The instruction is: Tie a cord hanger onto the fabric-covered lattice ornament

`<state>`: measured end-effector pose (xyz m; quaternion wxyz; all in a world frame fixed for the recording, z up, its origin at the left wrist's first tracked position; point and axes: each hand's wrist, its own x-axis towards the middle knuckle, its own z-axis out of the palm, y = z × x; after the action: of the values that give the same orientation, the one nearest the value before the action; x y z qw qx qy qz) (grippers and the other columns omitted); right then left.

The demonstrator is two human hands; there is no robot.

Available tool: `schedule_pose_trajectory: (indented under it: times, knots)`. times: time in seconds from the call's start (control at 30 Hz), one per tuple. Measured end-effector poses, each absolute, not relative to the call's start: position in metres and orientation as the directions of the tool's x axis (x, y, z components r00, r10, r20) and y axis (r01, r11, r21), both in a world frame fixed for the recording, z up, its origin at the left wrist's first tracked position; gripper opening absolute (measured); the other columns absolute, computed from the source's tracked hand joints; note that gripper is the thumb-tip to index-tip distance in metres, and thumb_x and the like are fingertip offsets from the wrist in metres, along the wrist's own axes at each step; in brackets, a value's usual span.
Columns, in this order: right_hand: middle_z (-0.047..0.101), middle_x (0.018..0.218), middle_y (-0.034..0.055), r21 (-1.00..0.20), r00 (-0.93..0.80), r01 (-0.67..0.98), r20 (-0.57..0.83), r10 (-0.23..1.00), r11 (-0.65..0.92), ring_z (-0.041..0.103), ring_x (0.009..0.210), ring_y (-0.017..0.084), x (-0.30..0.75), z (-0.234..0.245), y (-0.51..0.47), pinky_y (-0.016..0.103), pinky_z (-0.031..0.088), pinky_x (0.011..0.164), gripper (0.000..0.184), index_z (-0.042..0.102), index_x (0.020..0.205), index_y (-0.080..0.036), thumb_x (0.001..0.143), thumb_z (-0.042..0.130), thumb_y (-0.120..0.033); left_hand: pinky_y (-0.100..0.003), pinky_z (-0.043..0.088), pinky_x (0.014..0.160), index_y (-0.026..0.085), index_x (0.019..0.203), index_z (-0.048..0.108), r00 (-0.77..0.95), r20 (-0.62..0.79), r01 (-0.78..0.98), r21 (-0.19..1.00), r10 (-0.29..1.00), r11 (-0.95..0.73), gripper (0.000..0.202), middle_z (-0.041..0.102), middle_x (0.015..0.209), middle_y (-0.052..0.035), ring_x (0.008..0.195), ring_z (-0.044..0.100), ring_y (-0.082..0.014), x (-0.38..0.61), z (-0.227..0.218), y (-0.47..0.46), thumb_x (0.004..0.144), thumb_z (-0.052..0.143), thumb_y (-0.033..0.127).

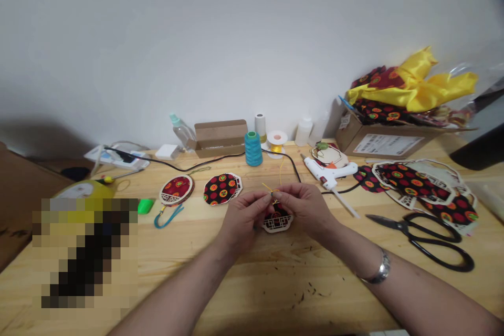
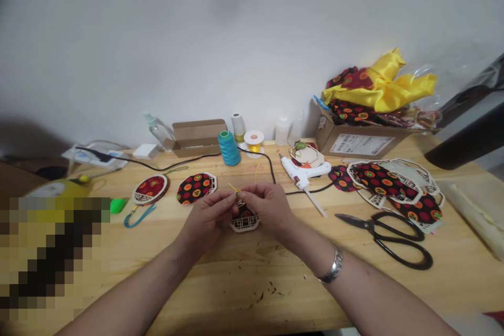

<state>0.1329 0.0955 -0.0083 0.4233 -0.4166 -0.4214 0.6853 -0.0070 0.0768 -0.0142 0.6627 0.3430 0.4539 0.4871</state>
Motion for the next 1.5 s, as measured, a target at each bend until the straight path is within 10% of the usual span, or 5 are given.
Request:
schedule_pose_trajectory:
  times: [0.63, 1.17, 1.5]
  knots:
    - [0.049, 0.046, -0.0052, -0.949, -0.305, -0.201, -0.176, 0.936, -0.244, 0.033, 0.041, 0.004, 0.135, -0.010, 0.097, 0.019, 0.028, 0.040, 0.022, 0.066, 0.069, -0.013, 0.065, 0.069, -0.034, -0.013, 0.013, 0.034, 0.011, 0.071, 0.058, 0.269, -0.495, -0.590, 0.593, 0.826, 0.548, 0.016, 0.047, 0.057, 0.0056, 0.037, 0.022, 0.0011, 0.001, 0.000, 0.070, 0.066, 0.069, 0.020]
    - [0.054, 0.055, -0.0029, -0.993, -0.341, -0.039, -0.095, 0.935, -0.115, 0.045, 0.049, 0.008, 0.131, -0.018, 0.097, 0.020, 0.037, 0.047, 0.021, 0.067, 0.081, -0.014, 0.074, 0.060, -0.033, -0.014, 0.016, 0.035, 0.011, 0.063, 0.060, 0.081, -0.403, -0.548, 0.746, 0.912, 0.378, 0.016, 0.050, 0.051, 0.0051, 0.037, 0.032, 0.0001, -0.005, -0.010, 0.078, 0.063, 0.071, 0.022]
    - [0.069, 0.076, 0.0016, -0.872, -0.346, 0.322, 0.255, 0.903, 0.370, 0.060, 0.067, 0.014, 0.135, -0.022, 0.086, 0.025, 0.043, 0.064, 0.019, 0.067, 0.085, -0.020, 0.085, 0.049, -0.026, -0.016, 0.024, 0.037, 0.012, 0.062, 0.066, -0.111, -0.261, -0.377, 0.904, 0.959, 0.202, 0.013, 0.057, 0.051, 0.0041, 0.037, 0.034, -0.0015, -0.001, -0.005, 0.074, 0.063, 0.071, 0.025]
